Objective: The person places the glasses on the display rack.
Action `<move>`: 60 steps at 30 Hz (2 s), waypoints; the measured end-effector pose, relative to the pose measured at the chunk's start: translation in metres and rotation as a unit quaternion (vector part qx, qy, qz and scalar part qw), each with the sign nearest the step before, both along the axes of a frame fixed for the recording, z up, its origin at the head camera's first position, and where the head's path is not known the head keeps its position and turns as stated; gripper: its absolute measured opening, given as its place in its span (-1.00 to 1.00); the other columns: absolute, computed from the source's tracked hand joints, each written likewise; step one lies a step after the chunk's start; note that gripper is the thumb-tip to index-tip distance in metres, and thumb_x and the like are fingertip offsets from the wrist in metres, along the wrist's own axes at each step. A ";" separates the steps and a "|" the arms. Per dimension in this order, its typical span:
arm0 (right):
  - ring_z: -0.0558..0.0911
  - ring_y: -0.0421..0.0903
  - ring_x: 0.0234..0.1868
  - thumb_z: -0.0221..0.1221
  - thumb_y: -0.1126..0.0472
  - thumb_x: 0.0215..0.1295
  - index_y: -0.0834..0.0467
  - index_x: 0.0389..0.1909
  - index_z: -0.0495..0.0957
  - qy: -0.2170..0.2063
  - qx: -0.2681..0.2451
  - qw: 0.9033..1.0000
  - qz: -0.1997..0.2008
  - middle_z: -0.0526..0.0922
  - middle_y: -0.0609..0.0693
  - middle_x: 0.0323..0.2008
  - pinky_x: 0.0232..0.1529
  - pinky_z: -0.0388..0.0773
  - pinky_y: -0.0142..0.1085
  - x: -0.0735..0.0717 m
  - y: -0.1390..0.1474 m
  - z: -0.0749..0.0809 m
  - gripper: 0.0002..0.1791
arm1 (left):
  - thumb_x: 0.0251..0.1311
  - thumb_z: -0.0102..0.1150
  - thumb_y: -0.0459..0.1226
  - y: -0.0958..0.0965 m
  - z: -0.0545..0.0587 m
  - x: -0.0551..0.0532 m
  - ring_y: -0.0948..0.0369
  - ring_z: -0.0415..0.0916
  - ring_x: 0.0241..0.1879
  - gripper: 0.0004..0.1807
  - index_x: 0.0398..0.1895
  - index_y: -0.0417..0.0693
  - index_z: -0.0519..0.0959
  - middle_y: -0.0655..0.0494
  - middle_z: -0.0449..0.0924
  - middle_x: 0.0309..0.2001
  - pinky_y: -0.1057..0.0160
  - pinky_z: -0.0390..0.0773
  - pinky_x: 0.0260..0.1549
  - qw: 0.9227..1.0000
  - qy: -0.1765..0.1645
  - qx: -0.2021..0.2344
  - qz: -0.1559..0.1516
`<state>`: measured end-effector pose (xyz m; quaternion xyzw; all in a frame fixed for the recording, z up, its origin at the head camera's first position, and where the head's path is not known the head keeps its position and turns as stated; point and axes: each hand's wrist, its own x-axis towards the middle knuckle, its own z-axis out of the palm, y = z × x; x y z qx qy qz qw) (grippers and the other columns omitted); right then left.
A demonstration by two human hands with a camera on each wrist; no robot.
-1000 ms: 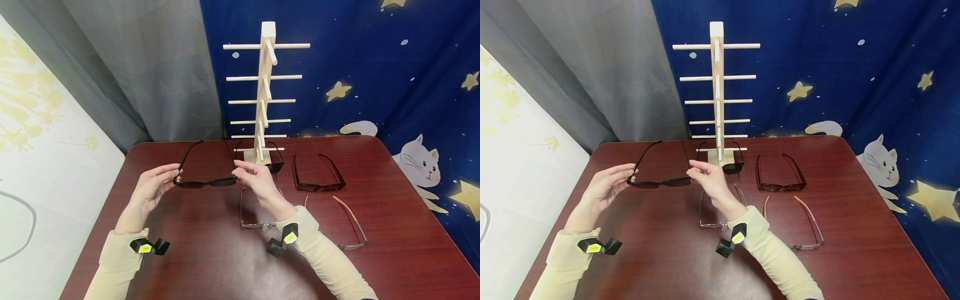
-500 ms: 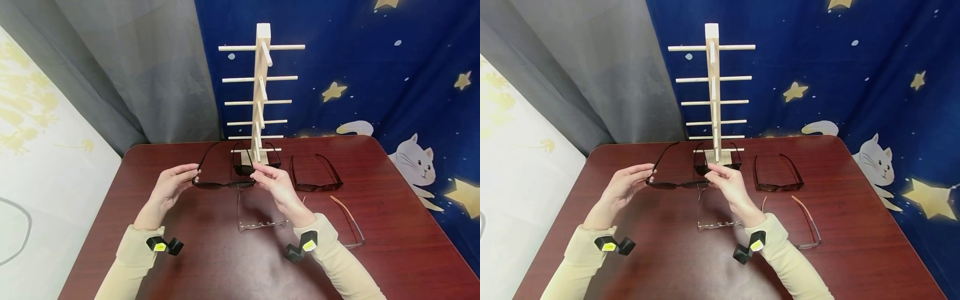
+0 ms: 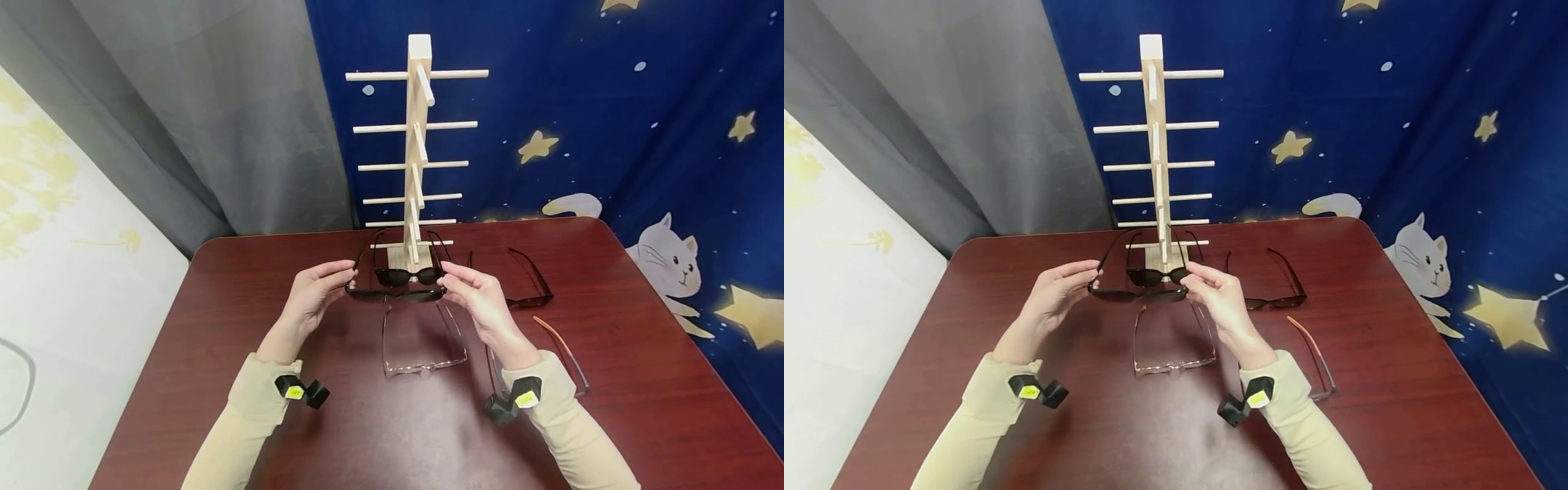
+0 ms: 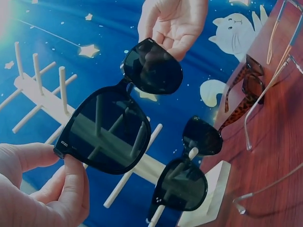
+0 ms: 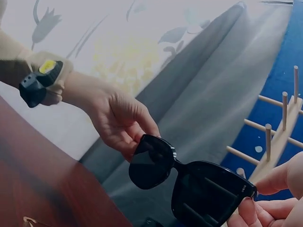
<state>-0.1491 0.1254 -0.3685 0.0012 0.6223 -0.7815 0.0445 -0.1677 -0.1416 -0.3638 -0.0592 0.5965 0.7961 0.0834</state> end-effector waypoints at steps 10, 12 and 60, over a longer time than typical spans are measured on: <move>0.60 -0.28 -0.46 0.04 0.46 0.29 0.52 0.20 0.28 -0.008 0.007 1.000 0.006 0.66 -0.15 -0.49 -0.28 0.59 -0.48 -0.028 0.017 0.000 -0.54 | 0.13 0.16 -0.52 0.024 -0.003 -0.021 0.34 0.61 -0.45 -0.64 0.04 -0.44 0.48 0.17 0.66 -0.44 0.46 0.60 -0.45 0.999 -0.009 0.012 0.033; 0.58 -0.27 -0.47 0.03 0.46 0.29 0.53 0.21 0.26 -0.016 0.002 1.000 0.010 0.66 -0.14 -0.49 -0.27 0.59 -0.47 -0.035 0.020 0.001 -0.53 | 0.14 0.16 -0.52 0.028 -0.004 -0.027 0.35 0.60 -0.45 -0.62 0.06 -0.45 0.47 0.17 0.66 -0.44 0.46 0.60 -0.45 0.999 -0.009 0.023 0.040; 0.57 -0.24 -0.32 0.01 0.38 0.35 0.41 0.26 0.27 -0.097 -0.032 0.995 -0.011 0.58 -0.09 -0.30 -0.10 0.58 -0.41 -0.085 0.032 -0.013 -0.53 | 0.21 0.11 -0.47 0.036 -0.021 -0.071 0.28 0.57 -0.44 -0.68 0.05 -0.38 0.47 0.09 0.63 -0.47 0.41 0.62 -0.34 0.987 -0.089 0.102 0.090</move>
